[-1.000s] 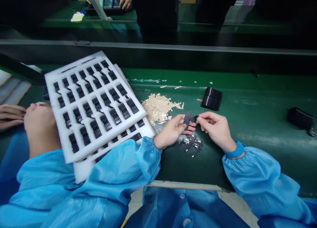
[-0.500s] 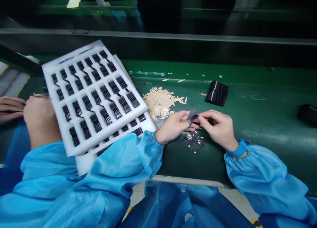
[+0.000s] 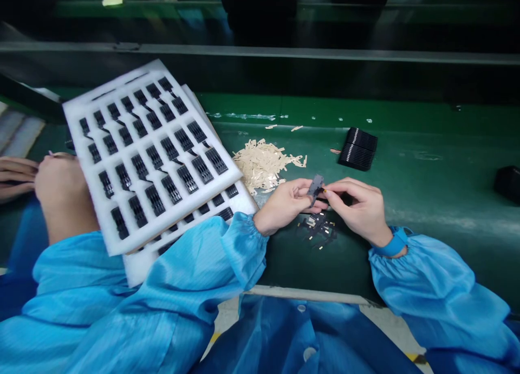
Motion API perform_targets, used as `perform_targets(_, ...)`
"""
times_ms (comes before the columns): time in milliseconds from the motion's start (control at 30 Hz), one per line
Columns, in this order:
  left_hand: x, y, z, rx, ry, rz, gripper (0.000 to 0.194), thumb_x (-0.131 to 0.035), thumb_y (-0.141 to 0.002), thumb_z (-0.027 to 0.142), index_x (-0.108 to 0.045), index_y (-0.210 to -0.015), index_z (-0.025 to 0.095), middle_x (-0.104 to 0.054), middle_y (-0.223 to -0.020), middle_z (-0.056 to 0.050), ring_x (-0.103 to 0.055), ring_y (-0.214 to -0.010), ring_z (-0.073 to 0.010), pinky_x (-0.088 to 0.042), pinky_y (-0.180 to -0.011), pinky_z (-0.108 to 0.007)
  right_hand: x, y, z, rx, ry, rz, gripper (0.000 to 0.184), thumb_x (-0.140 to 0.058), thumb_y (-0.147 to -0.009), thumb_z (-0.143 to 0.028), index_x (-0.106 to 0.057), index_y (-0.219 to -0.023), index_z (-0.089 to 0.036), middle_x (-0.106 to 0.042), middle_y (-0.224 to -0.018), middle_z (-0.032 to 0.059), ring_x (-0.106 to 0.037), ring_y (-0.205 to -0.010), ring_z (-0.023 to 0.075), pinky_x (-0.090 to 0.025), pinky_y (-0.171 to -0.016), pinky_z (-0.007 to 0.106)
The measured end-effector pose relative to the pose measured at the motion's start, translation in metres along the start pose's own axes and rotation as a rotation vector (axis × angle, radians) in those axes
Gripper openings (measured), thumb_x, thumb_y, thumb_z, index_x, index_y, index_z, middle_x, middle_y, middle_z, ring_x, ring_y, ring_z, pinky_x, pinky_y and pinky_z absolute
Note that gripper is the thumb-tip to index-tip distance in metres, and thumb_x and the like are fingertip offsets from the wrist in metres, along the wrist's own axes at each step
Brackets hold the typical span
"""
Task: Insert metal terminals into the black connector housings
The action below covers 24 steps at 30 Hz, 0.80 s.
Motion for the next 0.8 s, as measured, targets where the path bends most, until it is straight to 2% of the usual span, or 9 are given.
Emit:
perform_targets(633,-0.0033,0.0009,0.0016,-0.003,0.014,0.0,0.023,-0.066,-0.086,0.007,-0.064,-0.108,0.011,-0.076,-0.09,-0.006,-0.077,-0.083,-0.0139,-0.061,-0.081,-0.023,-0.0007,-0.0014,-0.0017,0.007,0.018,-0.006,0.011,-0.066,-0.092,-0.024,-0.075,-0.087,-0.021,-0.074,-0.08,0.0045,-0.067,-0.069,0.0167,-0.053,-0.063,0.03)
perform_targets(800,-0.0019,0.0015,0.0,-0.013,0.009,0.015,0.024,-0.071,-0.087,0.016,-0.062,-0.109,0.012,-0.075,-0.089,-0.006,-0.077,-0.083,-0.0145,-0.062,-0.077,-0.023,-0.0015,-0.0001,-0.0016,0.031,0.04,-0.003,0.009,-0.066,-0.093,-0.023,-0.075,-0.09,-0.021,-0.074,-0.082,0.0044,-0.067,-0.069,0.0163,-0.053,-0.064,0.03)
Point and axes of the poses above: each hand's wrist, its own y-axis away from the middle knuckle, its own x-axis out of the back of the hand, z = x × y, the point moved 3 cm from there along -y, towards the middle knuckle
